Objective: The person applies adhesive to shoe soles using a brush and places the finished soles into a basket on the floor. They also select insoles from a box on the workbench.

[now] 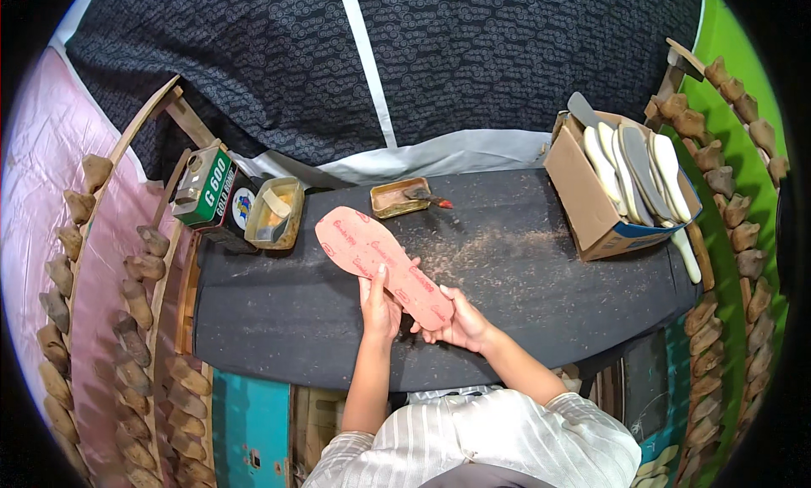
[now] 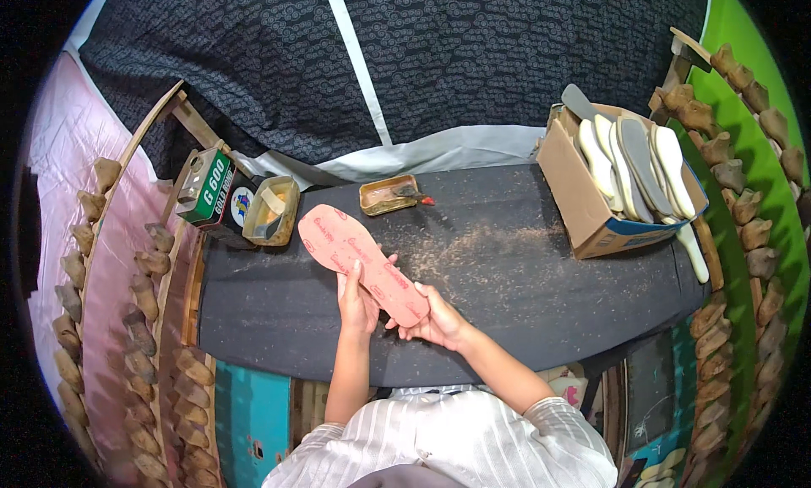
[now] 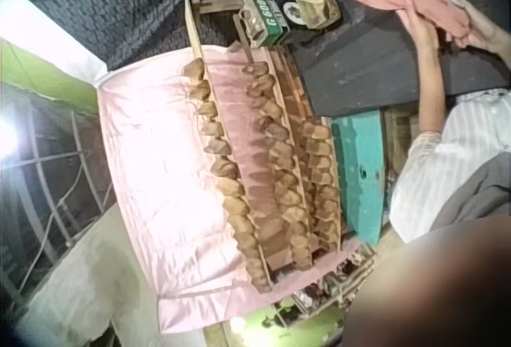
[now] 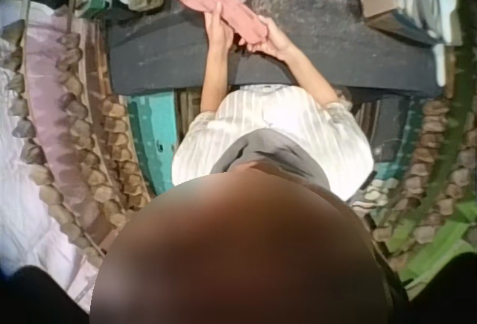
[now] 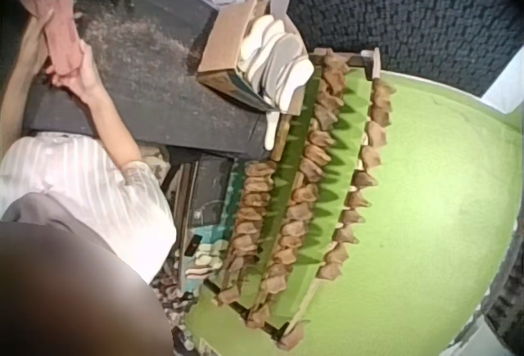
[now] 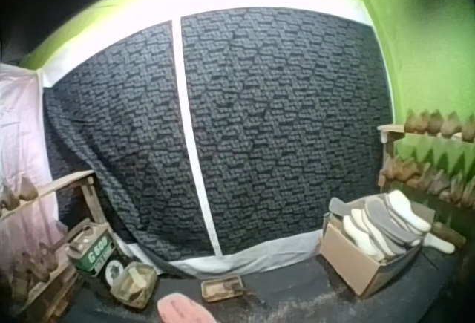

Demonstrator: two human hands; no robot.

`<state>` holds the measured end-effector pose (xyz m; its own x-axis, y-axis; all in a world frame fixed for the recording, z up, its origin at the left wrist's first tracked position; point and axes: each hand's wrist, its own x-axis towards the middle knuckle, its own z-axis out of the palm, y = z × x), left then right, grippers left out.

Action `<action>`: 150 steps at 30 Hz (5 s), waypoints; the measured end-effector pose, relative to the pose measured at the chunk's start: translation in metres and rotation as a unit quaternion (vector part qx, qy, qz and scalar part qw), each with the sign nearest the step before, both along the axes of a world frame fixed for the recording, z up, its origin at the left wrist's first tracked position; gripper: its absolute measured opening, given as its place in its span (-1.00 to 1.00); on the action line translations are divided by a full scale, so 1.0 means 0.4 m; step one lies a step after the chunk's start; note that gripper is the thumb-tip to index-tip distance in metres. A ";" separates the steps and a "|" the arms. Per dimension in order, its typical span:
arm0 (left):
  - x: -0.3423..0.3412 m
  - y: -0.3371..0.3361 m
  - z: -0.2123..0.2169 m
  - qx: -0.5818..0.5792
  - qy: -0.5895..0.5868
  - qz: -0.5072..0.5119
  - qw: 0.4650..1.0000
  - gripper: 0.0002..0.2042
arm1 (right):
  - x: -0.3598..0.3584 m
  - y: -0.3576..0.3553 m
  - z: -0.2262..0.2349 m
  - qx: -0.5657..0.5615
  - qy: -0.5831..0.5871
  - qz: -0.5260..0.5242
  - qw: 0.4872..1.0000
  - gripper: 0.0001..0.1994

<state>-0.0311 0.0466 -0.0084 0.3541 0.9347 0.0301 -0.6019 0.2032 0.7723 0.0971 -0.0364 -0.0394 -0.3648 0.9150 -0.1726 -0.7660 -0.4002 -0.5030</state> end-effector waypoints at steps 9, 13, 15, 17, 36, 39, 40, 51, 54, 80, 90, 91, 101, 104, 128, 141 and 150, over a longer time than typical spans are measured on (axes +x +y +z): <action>-0.078 0.086 -0.097 -0.059 -0.019 -0.031 0.998 -0.58 | 0.054 0.180 -0.020 0.011 -0.439 -0.274 0.856 -0.45; -0.081 0.089 -0.111 -0.064 0.001 -0.049 0.997 -0.60 | 0.096 0.304 -0.009 0.000 -0.432 -0.370 0.822 -0.39; -0.081 0.090 -0.113 -0.060 0.002 -0.051 0.997 -0.57 | 0.108 0.359 -0.009 0.019 -0.457 -0.391 0.799 -0.49; -0.079 0.088 -0.116 -0.074 0.001 -0.075 0.994 -0.51 | 0.125 0.402 -0.012 0.037 -0.482 -0.413 0.772 -0.58; -0.083 0.072 -0.114 -0.070 0.004 -0.075 0.995 -0.52 | 0.155 0.542 0.079 0.234 -0.762 -0.416 0.437 -0.71; -0.087 0.068 -0.119 -0.043 0.031 -0.056 0.997 -0.43 | 0.183 0.514 0.113 0.095 -0.708 -0.390 0.581 -0.71; -0.093 0.070 -0.126 -0.036 0.024 -0.057 0.997 -0.41 | 0.185 0.505 0.113 0.102 -0.661 -0.442 0.597 -0.70; -0.082 0.044 -0.121 -0.021 0.023 -0.120 0.992 -0.28 | -0.026 0.201 0.198 0.341 -0.410 -0.483 0.695 -0.76; -0.081 0.039 -0.122 0.000 0.032 -0.141 0.990 -0.27 | -0.044 0.185 0.186 0.329 -0.467 -0.455 0.683 -0.79; -0.068 0.021 -0.122 -0.020 0.057 -0.181 0.982 -0.26 | -0.007 0.104 0.187 0.276 -0.405 -0.579 0.652 -0.83; -0.071 0.026 -0.127 -0.002 0.032 -0.195 0.980 -0.25 | 0.004 0.127 0.164 0.270 -0.471 -0.558 0.628 -0.80; -0.072 0.023 -0.129 -0.003 0.036 -0.189 0.981 -0.25 | 0.005 0.129 0.165 0.268 -0.440 -0.582 0.629 -0.80; -0.069 0.027 -0.118 -0.003 0.046 -0.172 0.984 -0.22 | -0.002 0.135 0.163 0.268 -0.453 -0.538 0.659 -0.81; -0.064 0.023 -0.107 -0.017 0.045 -0.155 0.987 -0.23 | 0.023 0.126 0.162 0.236 -0.487 -0.555 0.631 -0.79; -0.077 0.031 -0.127 -0.015 0.037 -0.140 0.989 -0.23 | -0.026 0.098 0.166 0.315 -0.564 -0.436 0.626 -0.77; -0.072 0.038 -0.111 -0.024 0.016 -0.098 0.995 -0.22 | 0.089 0.183 0.148 0.196 -0.479 -0.565 0.642 -0.86; -0.075 0.045 -0.125 -0.012 0.026 -0.085 0.996 -0.23 | 0.175 0.473 0.118 0.264 -0.740 -0.376 0.492 -0.77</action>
<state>-0.0611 0.0647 -0.0585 0.5083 0.8611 -0.0131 -0.5166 0.3171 0.7953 0.1669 0.1530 0.0077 0.2794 0.7546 0.5937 0.7625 0.2015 -0.6149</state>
